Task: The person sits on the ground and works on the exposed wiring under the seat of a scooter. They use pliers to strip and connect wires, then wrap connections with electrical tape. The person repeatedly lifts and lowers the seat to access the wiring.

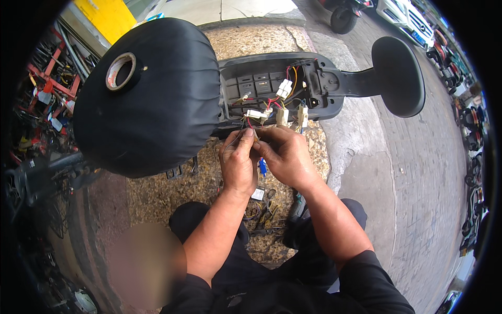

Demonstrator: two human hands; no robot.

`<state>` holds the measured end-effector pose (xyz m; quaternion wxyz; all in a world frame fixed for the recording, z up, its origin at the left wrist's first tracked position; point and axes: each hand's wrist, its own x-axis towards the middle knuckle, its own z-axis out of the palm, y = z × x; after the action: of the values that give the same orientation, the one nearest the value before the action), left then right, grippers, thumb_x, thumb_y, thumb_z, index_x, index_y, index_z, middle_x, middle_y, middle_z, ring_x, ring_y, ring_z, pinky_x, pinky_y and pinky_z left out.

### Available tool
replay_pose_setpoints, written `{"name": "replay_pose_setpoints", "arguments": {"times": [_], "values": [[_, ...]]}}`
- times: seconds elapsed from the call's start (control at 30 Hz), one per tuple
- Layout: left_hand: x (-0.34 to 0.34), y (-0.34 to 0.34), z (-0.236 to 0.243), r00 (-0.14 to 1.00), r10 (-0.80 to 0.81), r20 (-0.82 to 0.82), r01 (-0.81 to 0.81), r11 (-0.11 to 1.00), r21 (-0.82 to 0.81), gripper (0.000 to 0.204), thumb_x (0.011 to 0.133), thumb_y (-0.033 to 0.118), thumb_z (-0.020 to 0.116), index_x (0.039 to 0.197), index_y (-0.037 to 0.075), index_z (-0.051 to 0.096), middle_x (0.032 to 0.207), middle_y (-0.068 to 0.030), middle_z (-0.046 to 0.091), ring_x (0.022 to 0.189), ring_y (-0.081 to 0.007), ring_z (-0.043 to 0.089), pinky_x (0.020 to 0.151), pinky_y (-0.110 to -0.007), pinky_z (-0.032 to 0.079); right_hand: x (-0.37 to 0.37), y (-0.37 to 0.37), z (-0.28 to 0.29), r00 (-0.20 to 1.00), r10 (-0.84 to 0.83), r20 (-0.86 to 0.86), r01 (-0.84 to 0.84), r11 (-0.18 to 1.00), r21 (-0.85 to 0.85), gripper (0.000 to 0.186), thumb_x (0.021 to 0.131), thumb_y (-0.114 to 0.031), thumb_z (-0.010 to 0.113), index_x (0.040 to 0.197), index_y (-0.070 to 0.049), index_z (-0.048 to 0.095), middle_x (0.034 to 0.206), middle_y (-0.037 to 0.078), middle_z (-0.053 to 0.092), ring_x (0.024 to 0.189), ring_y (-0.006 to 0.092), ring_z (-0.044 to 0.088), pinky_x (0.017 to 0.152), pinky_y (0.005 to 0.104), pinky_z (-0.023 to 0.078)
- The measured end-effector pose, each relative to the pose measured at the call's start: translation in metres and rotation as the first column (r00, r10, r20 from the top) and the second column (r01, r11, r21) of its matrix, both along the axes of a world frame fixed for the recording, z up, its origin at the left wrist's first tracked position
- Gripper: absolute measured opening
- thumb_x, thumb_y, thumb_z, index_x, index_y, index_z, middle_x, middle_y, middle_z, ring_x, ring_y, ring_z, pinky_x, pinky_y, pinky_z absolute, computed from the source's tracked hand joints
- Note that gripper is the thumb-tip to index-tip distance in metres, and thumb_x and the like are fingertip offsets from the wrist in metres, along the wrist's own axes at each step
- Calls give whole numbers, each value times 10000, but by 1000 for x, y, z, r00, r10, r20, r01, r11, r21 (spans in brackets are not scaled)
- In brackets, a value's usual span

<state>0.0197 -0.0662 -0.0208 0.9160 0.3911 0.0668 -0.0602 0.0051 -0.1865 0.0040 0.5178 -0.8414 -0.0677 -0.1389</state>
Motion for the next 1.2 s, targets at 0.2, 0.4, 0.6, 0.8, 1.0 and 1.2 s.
{"name": "replay_pose_setpoints", "arguments": {"times": [0.2,0.4,0.6,0.8,1.0,1.2], "values": [[3,-5,-1,998,57,-22,-57,998,24,101,970,126,535,915,67,596,878,-29,612,831,-125,582,772,-276,478,-2,7,-4,997,-20,74,24,998,-60,175,790,-99,712,932,3,710,792,177,609,729,384,625,666,437,509],[1,-9,2,991,132,-25,-129,987,100,114,961,85,517,849,68,518,840,-38,580,765,-122,556,701,-264,468,0,12,-8,989,-36,142,42,998,-39,137,767,-82,706,893,-28,711,767,166,592,700,378,610,639,452,508],[3,-12,0,991,129,-40,-126,990,69,136,954,126,501,831,101,552,802,2,584,737,-95,555,679,-245,452,1,12,-10,984,-40,172,42,999,-6,105,762,-71,695,861,-37,702,758,150,590,685,369,612,619,451,510],[6,-12,-4,993,111,-37,-108,992,71,138,972,139,498,851,84,536,818,-21,566,751,-112,555,666,-259,465,-2,16,-12,982,-78,174,87,995,-47,118,756,-73,694,862,-25,679,805,163,594,707,375,618,630,450,516],[9,-12,3,991,67,-120,-63,997,39,228,997,244,478,872,75,565,808,-21,575,738,-126,581,651,-282,480,-5,9,-9,993,-33,117,33,999,6,300,707,-92,714,974,14,628,852,174,608,797,380,633,723,446,529],[8,-9,4,991,27,-132,-23,999,30,278,997,299,471,946,60,602,863,-46,623,767,-167,615,692,-322,509,-8,4,-4,995,-4,96,2,1000,20,331,731,-115,729,1008,32,623,888,190,635,789,381,652,712,429,541]]}}
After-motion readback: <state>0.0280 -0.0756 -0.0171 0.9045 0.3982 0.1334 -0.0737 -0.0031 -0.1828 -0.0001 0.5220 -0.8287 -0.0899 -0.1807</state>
